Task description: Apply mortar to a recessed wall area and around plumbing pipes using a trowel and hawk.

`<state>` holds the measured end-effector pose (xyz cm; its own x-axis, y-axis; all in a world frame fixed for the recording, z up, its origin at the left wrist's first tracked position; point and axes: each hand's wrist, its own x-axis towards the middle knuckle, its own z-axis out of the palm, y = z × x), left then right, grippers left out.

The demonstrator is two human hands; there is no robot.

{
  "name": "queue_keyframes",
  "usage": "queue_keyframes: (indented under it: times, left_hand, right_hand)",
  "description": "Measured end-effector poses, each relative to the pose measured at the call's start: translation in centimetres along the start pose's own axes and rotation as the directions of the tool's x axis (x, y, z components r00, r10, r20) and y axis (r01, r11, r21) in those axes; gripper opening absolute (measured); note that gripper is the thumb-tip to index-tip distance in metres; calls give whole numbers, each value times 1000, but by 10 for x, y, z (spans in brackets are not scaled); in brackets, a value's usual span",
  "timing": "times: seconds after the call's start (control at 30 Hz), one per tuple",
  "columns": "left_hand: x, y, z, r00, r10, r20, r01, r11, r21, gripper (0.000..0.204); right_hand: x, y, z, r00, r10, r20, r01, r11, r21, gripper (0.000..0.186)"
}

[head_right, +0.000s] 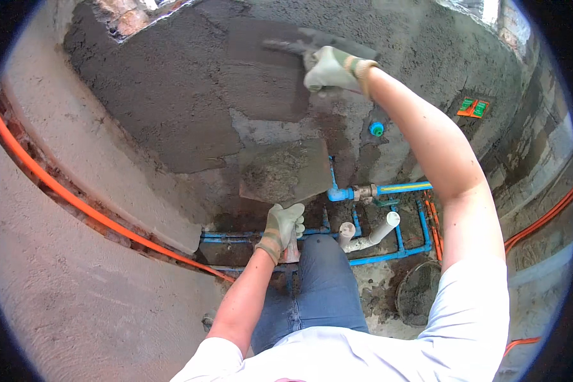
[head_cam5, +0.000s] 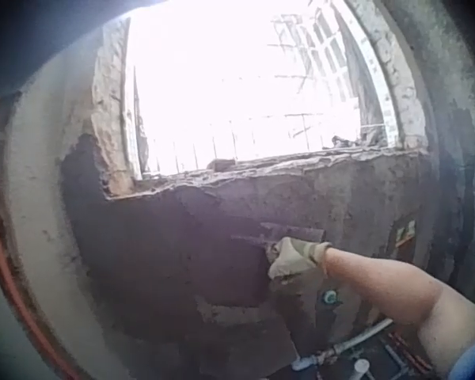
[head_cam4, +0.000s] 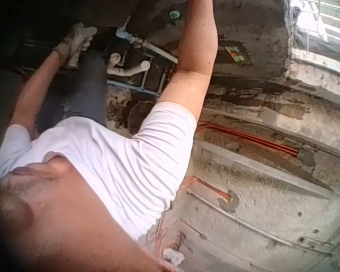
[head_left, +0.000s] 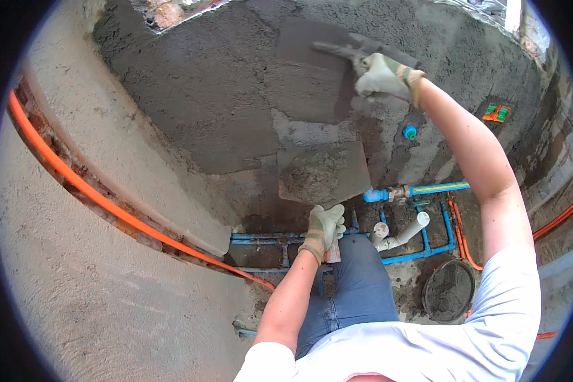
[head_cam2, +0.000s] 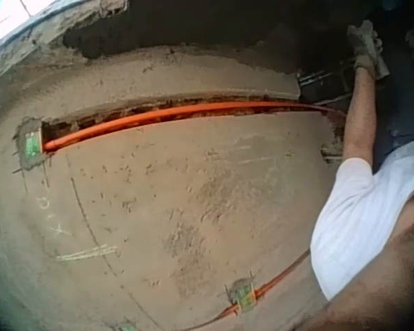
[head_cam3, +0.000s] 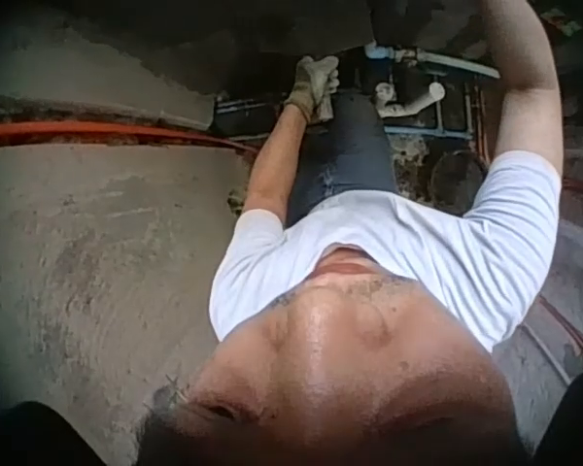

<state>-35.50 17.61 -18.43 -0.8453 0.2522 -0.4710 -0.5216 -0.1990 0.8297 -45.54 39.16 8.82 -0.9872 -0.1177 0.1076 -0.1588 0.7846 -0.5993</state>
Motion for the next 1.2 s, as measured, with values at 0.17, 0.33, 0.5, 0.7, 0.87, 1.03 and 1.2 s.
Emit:
queue_keyframes:
  times: [0.17,0.33,0.5,0.7,0.87,1.03,1.2]
  left_hand:
    - [2,-8,-7,998,-21,54,23,999,-28,25]
    - [1,-7,7,998,-40,45,43,997,-67,30]
    - [3,-14,-1,999,-35,35,37,998,-60,29]
    - [4,-10,1,999,-33,11,33,999,-40,30]
    - [4,-10,-13,999,17,44,-16,999,-30,29]
    - [-20,15,-19,993,112,30,-114,991,72,32]
    - [-42,5,-24,916,401,11,-319,711,627,41]
  right_hand:
    - [-41,2,53,955,-86,-283,-85,835,-543,33]
    - [-8,-30,84,999,-25,39,44,744,-666,42]
    - [20,-74,11,993,-5,120,21,990,-137,15]
    - [-10,-5,-29,999,-9,-49,1,988,-154,19]
    - [-94,33,62,961,-83,-263,-60,867,-495,34]
    - [-157,24,152,996,-91,-26,65,857,-511,31]
    - [-139,-7,178,971,-228,-68,169,863,-477,28]
